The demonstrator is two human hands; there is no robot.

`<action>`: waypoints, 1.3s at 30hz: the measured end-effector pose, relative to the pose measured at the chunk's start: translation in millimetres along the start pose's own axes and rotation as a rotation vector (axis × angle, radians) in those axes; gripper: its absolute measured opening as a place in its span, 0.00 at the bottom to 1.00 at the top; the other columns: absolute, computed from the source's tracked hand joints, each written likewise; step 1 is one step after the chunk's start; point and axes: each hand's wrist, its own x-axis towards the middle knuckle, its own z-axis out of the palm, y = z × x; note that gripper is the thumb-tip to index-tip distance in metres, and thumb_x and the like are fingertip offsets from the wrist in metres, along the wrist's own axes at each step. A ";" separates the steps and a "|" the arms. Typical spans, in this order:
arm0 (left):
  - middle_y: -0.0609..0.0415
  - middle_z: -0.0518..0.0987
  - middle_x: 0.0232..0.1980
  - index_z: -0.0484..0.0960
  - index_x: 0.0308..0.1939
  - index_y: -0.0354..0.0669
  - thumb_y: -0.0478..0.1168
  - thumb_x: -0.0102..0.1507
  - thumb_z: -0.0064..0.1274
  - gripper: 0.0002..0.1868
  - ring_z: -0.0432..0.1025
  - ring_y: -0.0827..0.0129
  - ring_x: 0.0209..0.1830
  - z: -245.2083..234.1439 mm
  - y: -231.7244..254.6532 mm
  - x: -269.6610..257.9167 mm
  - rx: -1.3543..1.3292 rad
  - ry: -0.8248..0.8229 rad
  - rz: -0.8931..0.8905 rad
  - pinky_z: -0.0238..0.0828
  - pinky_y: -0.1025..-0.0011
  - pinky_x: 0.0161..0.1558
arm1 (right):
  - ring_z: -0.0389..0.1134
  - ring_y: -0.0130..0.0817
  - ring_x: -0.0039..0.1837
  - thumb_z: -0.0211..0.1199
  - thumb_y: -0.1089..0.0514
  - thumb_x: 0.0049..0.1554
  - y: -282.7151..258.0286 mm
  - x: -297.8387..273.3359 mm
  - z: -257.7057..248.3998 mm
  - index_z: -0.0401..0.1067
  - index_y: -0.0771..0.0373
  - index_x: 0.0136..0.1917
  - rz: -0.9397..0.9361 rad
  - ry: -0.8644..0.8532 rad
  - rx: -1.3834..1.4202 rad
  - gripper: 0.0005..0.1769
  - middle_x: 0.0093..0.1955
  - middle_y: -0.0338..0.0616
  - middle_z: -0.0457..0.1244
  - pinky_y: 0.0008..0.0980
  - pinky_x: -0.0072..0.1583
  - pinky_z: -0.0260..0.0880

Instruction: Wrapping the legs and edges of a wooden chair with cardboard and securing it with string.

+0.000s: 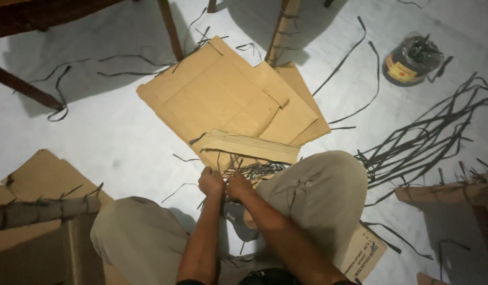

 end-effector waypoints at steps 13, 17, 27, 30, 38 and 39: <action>0.39 0.54 0.79 0.81 0.64 0.61 0.49 0.62 0.55 0.25 0.69 0.36 0.67 8.9 -8.8 18.2 -0.016 -0.120 -0.042 0.70 0.51 0.67 | 0.67 0.73 0.64 0.56 0.53 0.59 -24.9 -26.2 -38.7 0.77 0.69 0.56 -0.013 -0.028 0.109 0.20 0.60 0.68 0.63 0.66 0.61 0.69; 0.45 0.75 0.65 0.79 0.61 0.56 0.49 0.61 0.46 0.23 0.72 0.43 0.64 18.4 -11.0 29.3 -0.120 -0.191 -0.046 0.69 0.54 0.66 | 0.67 0.71 0.63 0.55 0.53 0.57 -16.9 -11.7 -23.5 0.77 0.68 0.56 0.016 -0.016 0.106 0.20 0.58 0.66 0.63 0.65 0.61 0.70; 0.55 0.87 0.40 0.90 0.42 0.60 0.45 0.55 0.60 0.11 0.80 0.53 0.49 -14.6 1.3 20.4 -0.595 0.249 -0.176 0.74 0.61 0.54 | 0.69 0.70 0.60 0.51 0.55 0.61 -46.9 -32.8 -50.4 0.78 0.68 0.48 -0.007 0.237 0.272 0.17 0.51 0.70 0.69 0.64 0.59 0.72; 0.42 0.86 0.43 0.87 0.47 0.43 0.28 0.54 0.62 0.17 0.82 0.53 0.43 -21.5 -4.4 29.6 -0.947 0.241 -0.029 0.79 0.60 0.46 | 0.70 0.67 0.56 0.51 0.53 0.60 -50.7 -12.7 -34.6 0.79 0.64 0.45 -0.040 0.390 0.323 0.18 0.46 0.64 0.69 0.63 0.57 0.72; 0.48 0.85 0.43 0.83 0.54 0.40 0.34 0.57 0.66 0.21 0.77 0.70 0.41 -90.6 24.7 2.4 -1.266 0.146 0.055 0.78 0.69 0.48 | 0.70 0.43 0.57 0.62 0.44 0.58 -89.2 14.8 -20.4 0.80 0.54 0.55 0.039 0.330 0.912 0.17 0.48 0.47 0.72 0.42 0.59 0.70; 0.51 0.85 0.42 0.83 0.54 0.40 0.35 0.58 0.65 0.20 0.76 0.73 0.39 -102.8 29.4 -6.5 -1.285 0.120 0.046 0.77 0.72 0.48 | 0.68 0.42 0.58 0.63 0.47 0.60 -92.1 24.9 -15.5 0.78 0.60 0.58 0.013 0.312 1.029 0.19 0.53 0.50 0.71 0.40 0.61 0.68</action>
